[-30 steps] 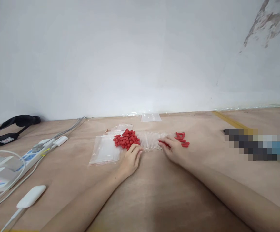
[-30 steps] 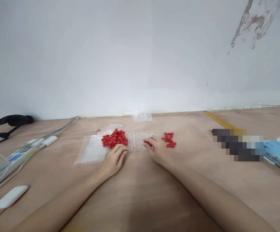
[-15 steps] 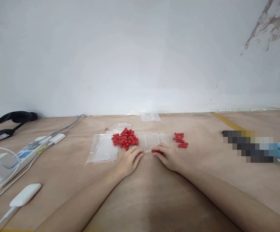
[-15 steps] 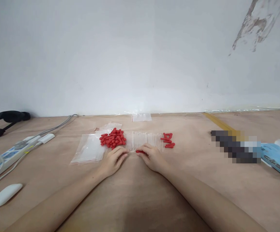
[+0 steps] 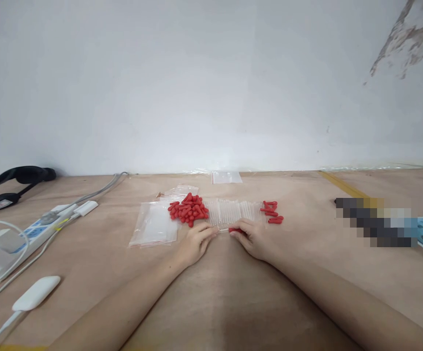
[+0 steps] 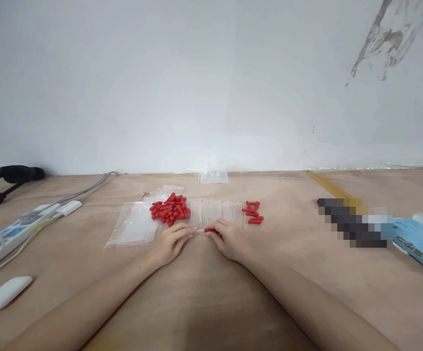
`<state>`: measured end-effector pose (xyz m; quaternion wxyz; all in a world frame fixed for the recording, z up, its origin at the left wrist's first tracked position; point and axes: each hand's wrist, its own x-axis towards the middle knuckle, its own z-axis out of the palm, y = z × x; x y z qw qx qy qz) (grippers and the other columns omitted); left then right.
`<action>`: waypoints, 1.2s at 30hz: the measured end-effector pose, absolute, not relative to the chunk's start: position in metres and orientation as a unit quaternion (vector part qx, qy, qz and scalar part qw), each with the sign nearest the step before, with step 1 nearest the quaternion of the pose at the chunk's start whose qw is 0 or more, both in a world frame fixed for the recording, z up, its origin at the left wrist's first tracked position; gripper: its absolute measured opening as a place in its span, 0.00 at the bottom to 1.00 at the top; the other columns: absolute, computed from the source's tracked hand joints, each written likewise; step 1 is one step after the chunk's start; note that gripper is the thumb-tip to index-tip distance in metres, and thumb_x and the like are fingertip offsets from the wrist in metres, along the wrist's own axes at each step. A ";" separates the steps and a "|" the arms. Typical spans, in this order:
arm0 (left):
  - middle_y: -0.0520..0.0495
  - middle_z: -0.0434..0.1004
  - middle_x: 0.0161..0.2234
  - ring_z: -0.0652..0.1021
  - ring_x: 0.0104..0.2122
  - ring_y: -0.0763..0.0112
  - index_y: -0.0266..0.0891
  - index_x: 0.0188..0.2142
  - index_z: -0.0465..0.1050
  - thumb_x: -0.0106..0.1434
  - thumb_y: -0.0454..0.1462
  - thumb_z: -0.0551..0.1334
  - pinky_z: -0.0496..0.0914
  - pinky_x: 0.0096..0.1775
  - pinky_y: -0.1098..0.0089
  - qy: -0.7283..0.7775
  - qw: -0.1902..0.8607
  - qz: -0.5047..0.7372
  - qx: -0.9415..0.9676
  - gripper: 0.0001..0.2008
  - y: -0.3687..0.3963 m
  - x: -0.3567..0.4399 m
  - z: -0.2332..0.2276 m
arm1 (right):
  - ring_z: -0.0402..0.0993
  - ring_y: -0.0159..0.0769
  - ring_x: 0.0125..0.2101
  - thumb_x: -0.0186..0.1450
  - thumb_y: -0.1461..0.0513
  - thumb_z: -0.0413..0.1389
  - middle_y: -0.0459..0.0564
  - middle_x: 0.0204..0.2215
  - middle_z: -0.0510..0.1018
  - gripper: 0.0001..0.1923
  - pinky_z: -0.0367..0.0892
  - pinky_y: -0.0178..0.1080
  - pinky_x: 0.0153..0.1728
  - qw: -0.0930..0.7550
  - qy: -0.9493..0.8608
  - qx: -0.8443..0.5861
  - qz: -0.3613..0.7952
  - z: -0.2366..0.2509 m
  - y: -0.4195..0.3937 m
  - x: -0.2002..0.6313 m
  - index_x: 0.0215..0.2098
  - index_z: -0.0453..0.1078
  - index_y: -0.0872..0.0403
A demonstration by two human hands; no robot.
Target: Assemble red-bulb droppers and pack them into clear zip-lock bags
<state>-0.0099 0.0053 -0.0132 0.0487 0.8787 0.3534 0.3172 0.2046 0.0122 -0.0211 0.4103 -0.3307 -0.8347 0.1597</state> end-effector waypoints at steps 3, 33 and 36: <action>0.46 0.73 0.36 0.74 0.34 0.72 0.40 0.44 0.70 0.63 0.32 0.50 0.70 0.35 0.72 0.338 0.046 0.321 0.883 0.13 0.006 -0.010 -0.012 | 0.69 0.32 0.31 0.64 0.61 0.46 0.49 0.30 0.72 0.09 0.66 0.37 0.33 0.412 -0.836 -0.323 0.163 -0.023 0.012 0.205 0.36 0.67 0.52; 0.44 0.71 0.35 0.71 0.34 0.71 0.35 0.43 0.68 0.63 0.29 0.50 0.68 0.36 0.71 0.311 -0.006 0.323 0.894 0.12 0.008 -0.009 -0.018 | 0.69 0.31 0.30 0.61 0.61 0.52 0.48 0.29 0.73 0.06 0.65 0.35 0.32 0.414 -0.825 -0.319 0.215 -0.027 0.021 0.207 0.33 0.70 0.53; 0.46 0.71 0.34 0.72 0.33 0.72 0.36 0.41 0.68 0.63 0.31 0.50 0.68 0.35 0.73 0.326 0.035 0.333 0.884 0.11 0.005 -0.008 -0.012 | 0.70 0.32 0.30 0.59 0.59 0.54 0.47 0.29 0.75 0.06 0.66 0.35 0.32 0.421 -0.794 -0.331 0.288 -0.024 0.023 0.208 0.32 0.71 0.52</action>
